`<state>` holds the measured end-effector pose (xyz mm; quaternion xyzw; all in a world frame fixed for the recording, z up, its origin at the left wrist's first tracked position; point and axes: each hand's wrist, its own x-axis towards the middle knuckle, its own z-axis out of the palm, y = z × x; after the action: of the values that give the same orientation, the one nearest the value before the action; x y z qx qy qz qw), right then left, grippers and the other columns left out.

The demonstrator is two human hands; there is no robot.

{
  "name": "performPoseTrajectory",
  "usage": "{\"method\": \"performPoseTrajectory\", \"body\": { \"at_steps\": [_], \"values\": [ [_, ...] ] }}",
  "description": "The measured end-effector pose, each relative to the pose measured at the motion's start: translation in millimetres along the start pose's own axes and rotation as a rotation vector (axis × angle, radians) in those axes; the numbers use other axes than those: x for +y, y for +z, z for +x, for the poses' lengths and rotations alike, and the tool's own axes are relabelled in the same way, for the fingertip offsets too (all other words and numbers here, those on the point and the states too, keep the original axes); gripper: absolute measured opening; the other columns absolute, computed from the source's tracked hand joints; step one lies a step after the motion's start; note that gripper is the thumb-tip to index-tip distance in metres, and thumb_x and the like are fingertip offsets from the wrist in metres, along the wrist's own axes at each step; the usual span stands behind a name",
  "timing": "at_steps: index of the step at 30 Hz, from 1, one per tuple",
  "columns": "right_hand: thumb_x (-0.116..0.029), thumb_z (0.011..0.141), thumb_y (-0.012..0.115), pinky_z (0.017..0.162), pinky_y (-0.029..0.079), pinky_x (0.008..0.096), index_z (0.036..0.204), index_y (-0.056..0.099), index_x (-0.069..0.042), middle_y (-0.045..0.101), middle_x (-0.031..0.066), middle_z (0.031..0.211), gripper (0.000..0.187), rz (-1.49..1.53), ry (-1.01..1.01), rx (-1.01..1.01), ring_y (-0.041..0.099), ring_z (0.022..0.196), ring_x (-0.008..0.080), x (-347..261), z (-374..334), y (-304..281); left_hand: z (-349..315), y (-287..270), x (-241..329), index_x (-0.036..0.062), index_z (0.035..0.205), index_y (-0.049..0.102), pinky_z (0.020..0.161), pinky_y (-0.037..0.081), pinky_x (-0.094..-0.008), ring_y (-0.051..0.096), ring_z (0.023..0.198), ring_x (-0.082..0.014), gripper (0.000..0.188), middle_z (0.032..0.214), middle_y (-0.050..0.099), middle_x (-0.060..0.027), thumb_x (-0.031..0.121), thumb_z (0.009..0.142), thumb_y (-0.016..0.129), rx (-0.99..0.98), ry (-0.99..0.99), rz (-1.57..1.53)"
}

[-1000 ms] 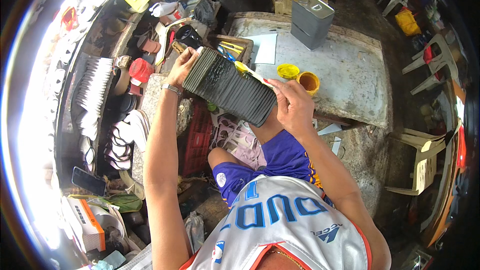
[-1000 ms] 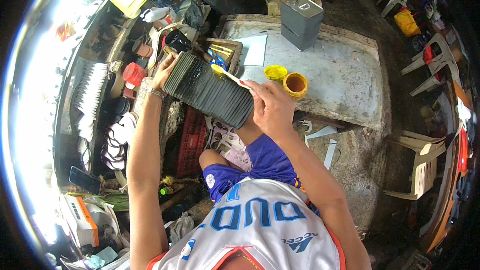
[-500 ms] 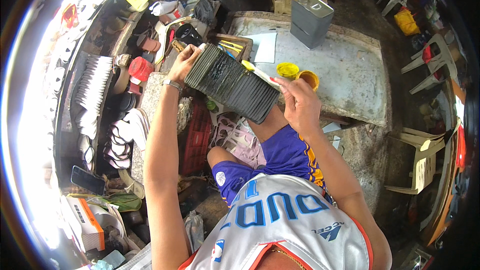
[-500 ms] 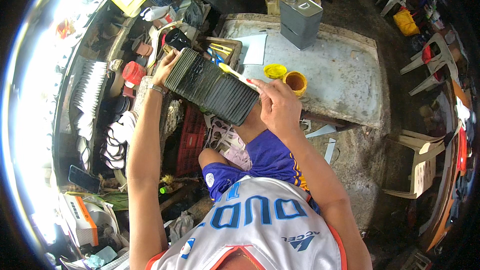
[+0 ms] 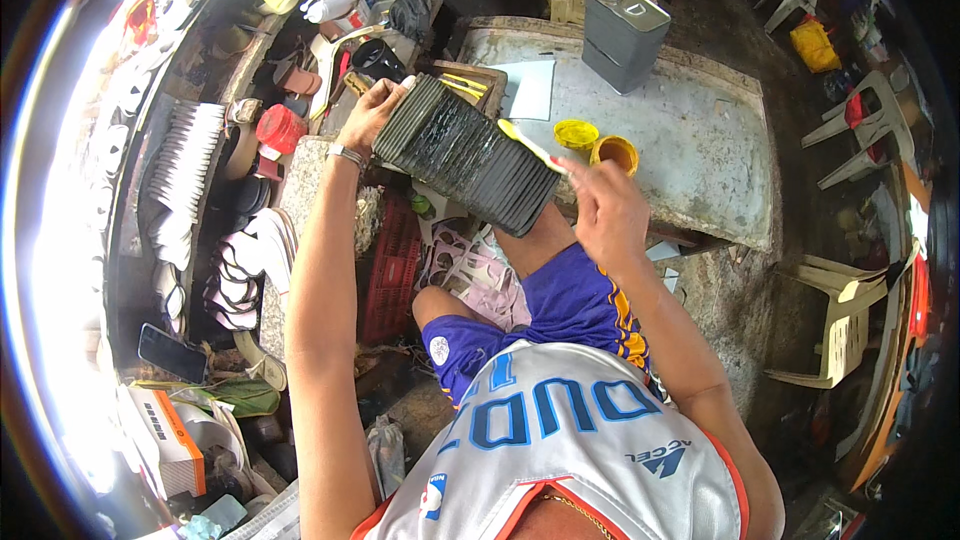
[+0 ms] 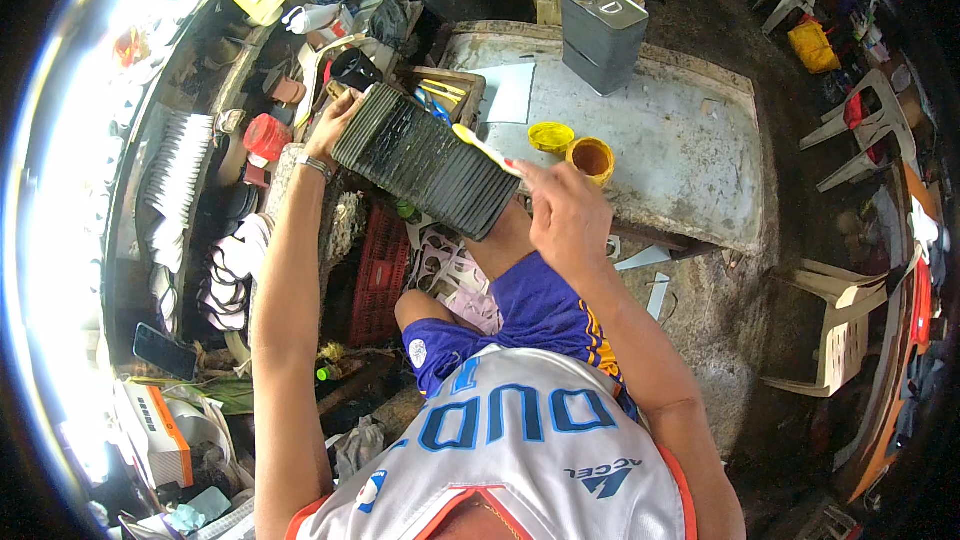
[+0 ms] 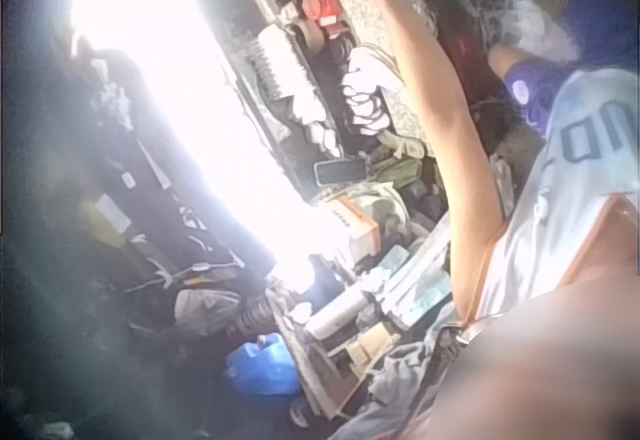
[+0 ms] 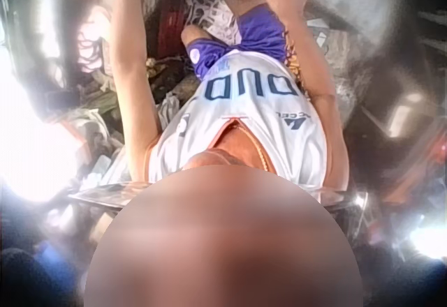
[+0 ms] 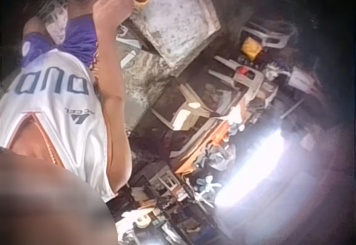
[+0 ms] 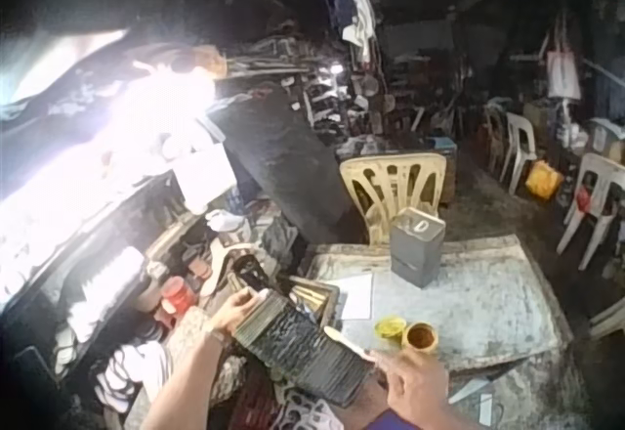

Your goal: The person scoops yellow glue from a small container using a toothbrush and applies it to the grooves of a black ribbed object. They repeatedly dip the brush into the glue and spread it across the object's surface.

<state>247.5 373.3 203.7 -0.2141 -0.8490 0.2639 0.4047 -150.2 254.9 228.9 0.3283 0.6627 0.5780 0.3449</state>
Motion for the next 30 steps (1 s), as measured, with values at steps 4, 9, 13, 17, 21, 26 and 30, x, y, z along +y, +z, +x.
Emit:
{"method": "performPoseTrajectory", "body": {
  "at_steps": [4,9,13,17,21,26,30],
  "values": [
    [0.000,0.086,0.071,0.069,0.047,0.0414,0.126,0.082,-0.024,0.063,0.0025,0.088,0.048,-0.081,-0.220,-0.166,0.061,0.076,0.0257,-19,-29,-6,0,-1,1,0.0138,0.100,0.065,0.072,0.046,-0.0237,0.054,0.083,-0.0023,0.023,0.091,0.061,0.0107,0.032,0.113,0.069,0.043,-0.060,0.039],
    [-0.002,0.089,0.070,0.069,0.049,0.0441,0.128,0.081,-0.025,0.061,0.0052,0.088,0.046,-0.004,-0.205,-0.067,0.063,0.078,0.0290,-26,-19,-13,0,-1,0,0.0137,0.099,0.065,0.071,0.044,-0.0233,0.053,0.082,-0.0019,0.024,0.090,0.061,0.0105,0.034,0.113,0.069,-0.005,-0.006,0.018],
    [-0.006,0.091,0.071,0.070,0.049,0.0411,0.131,0.079,-0.027,0.061,0.0012,0.087,0.046,-0.169,0.005,0.030,0.062,0.076,0.0256,-15,-1,-12,3,1,-2,0.0137,0.097,0.065,0.069,0.042,-0.0236,0.049,0.078,-0.0017,0.027,0.085,0.058,0.0114,0.035,0.112,0.071,0.013,0.005,0.028],
    [-0.006,0.091,0.073,0.069,0.050,0.0423,0.126,0.082,-0.026,0.062,0.0033,0.088,0.041,-0.049,-0.352,-0.205,0.062,0.077,0.0284,-30,-26,-10,1,1,-5,0.0143,0.094,0.063,0.068,0.040,-0.0241,0.046,0.076,-0.0023,0.029,0.084,0.055,0.0118,0.036,0.110,0.073,0.070,0.000,0.046],
    [-0.009,0.094,0.072,0.068,0.050,0.0432,0.128,0.080,-0.024,0.063,0.0040,0.087,0.038,-0.015,-0.125,-0.109,0.063,0.076,0.0280,-24,-14,-2,-6,4,-4,0.0144,0.093,0.063,0.068,0.040,-0.0242,0.047,0.077,-0.0029,0.029,0.084,0.055,0.0116,0.035,0.110,0.074,0.099,0.038,0.006],
    [-0.005,0.095,0.072,0.070,0.054,0.0428,0.127,0.081,-0.020,0.066,0.0078,0.086,0.036,0.017,-0.072,0.031,0.067,0.078,0.0290,-5,28,14,-10,10,5,0.0136,0.093,0.062,0.068,0.039,-0.0238,0.044,0.076,-0.0033,0.032,0.082,0.053,0.0115,0.038,0.110,0.074,0.105,0.046,0.127],
    [-0.007,0.091,0.078,0.066,0.051,0.0427,0.126,0.081,-0.022,0.065,0.0050,0.087,0.038,-0.006,-0.268,-0.125,0.063,0.073,0.0279,-35,2,15,-6,10,3,0.0138,0.091,0.062,0.068,0.038,-0.0238,0.043,0.076,-0.0036,0.035,0.082,0.052,0.0114,0.041,0.109,0.075,0.121,0.009,0.125]
  ]
}}
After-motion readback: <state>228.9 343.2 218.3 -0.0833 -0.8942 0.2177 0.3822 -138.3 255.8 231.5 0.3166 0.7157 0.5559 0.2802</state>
